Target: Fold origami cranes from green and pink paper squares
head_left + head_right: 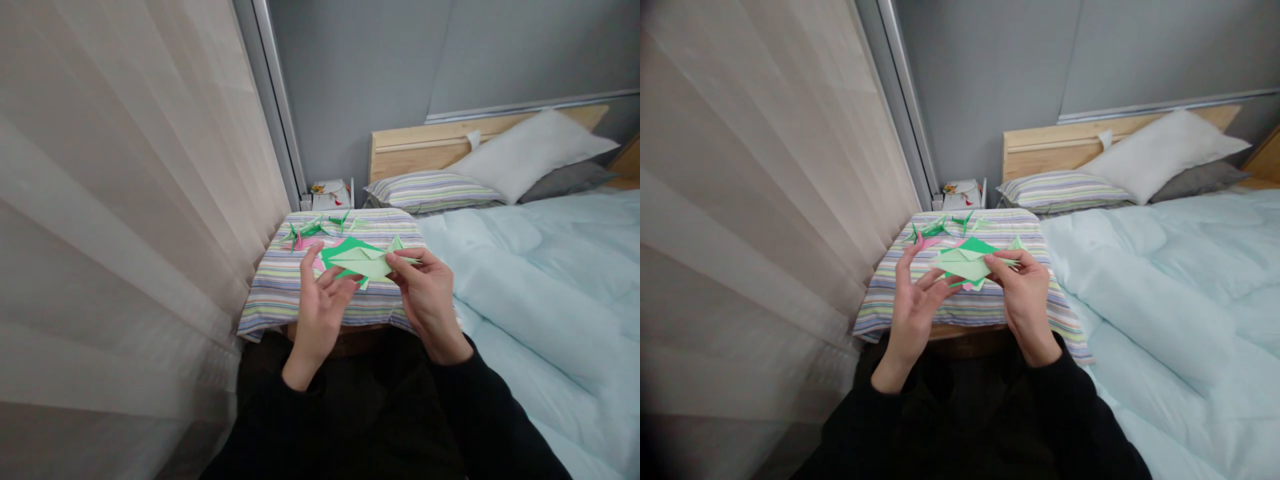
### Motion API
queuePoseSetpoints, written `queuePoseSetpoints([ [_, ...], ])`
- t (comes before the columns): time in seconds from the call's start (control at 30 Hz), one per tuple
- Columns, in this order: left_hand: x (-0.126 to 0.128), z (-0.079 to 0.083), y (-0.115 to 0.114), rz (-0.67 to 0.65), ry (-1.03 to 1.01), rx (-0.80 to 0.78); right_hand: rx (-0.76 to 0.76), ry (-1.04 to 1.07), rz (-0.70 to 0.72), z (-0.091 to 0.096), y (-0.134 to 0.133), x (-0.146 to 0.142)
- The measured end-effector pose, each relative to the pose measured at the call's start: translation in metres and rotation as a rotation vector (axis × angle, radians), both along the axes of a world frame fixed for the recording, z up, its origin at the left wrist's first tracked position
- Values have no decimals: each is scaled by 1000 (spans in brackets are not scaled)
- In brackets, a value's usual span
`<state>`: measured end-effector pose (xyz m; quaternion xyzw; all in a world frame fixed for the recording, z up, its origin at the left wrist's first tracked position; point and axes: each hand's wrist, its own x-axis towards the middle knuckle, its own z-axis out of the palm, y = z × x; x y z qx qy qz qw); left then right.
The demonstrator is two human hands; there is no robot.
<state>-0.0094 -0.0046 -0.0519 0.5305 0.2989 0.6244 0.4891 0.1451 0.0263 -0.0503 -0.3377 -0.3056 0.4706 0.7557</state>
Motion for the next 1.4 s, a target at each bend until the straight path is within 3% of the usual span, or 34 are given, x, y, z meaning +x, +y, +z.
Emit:
queuePoseSetpoints([
  [0.1, 9, -3, -4, -15, 154, 125, -30, 20, 34, 4, -4, -4],
  [0.27, 4, 6, 3, 109, 353, 178, -8, -83, 176, 5, -12, -2],
  [0.53, -5, 24, 6, 87, 268, 117, 279, -600, 325, 14, -22, 23],
  [0.67, -4, 26, 7, 81, 228, 66, 297, -809, 351, 22, -26, 25],
  [0.93, -11, 21, 6, -15, 286, 85, 226, -671, 376, 28, -27, 20],
  [1.03, -11, 26, 6, -9, 342, 107, 234, -670, 375, 31, -29, 20],
  [1.4, -1, 33, 6, 33, 221, 19, 261, -639, 251, 37, -32, 15],
])
